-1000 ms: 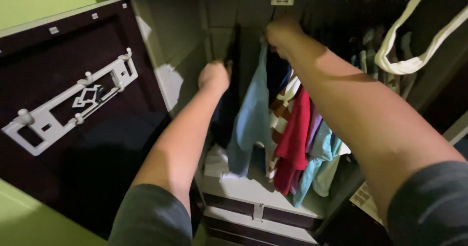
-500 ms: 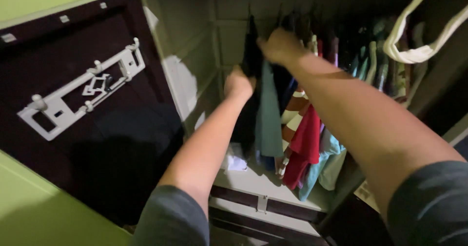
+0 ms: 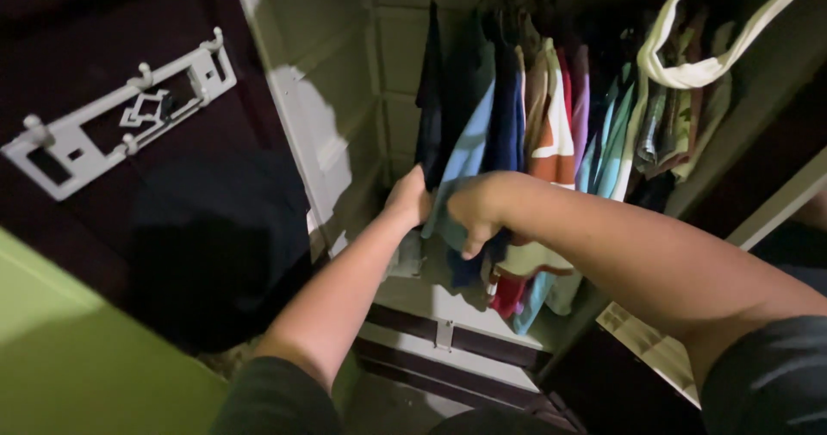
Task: The person picks up shirts from a pile on a table, places each on a hanger, and hangs them in a wardrobe. The person repeats this process for several shirts of different colors and styles.
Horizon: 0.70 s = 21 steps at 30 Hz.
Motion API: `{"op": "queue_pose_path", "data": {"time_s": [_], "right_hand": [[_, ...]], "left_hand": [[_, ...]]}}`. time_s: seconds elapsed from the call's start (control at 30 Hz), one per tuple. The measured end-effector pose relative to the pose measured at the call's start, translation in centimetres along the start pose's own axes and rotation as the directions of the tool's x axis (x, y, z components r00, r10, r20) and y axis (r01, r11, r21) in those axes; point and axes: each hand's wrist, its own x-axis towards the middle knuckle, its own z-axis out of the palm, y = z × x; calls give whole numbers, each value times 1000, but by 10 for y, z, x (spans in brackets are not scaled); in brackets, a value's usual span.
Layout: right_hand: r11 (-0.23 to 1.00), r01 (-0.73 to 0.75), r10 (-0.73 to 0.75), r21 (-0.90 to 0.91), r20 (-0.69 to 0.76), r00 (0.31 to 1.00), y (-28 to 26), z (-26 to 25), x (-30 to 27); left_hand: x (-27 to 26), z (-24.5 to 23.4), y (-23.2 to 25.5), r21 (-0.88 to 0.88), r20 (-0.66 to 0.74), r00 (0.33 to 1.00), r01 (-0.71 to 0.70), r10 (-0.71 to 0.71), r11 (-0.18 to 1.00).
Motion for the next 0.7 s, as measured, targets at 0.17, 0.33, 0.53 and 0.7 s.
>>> {"op": "queue_pose_path", "data": {"time_s": [0.17,0.33,0.53,0.7], "right_hand": [[923,323,-240,212,-340,909,-30,-2,-25],[815,536,-320,222,-599,734,-56,5,-51],[474,869,-456,140,-805,379,-87,64,-69],[140,946,-578,291,-752,317,-154,127,-95]], "left_hand": [[-32,10,-14,-260,82,986,-120,146,958],[-113,22,-33,-537,-58,959,-263,276,801],[-286,12,17,-141,-426,904,-114,44,983],[-447,44,93,-281,-574,702,316,-422,906]]}}
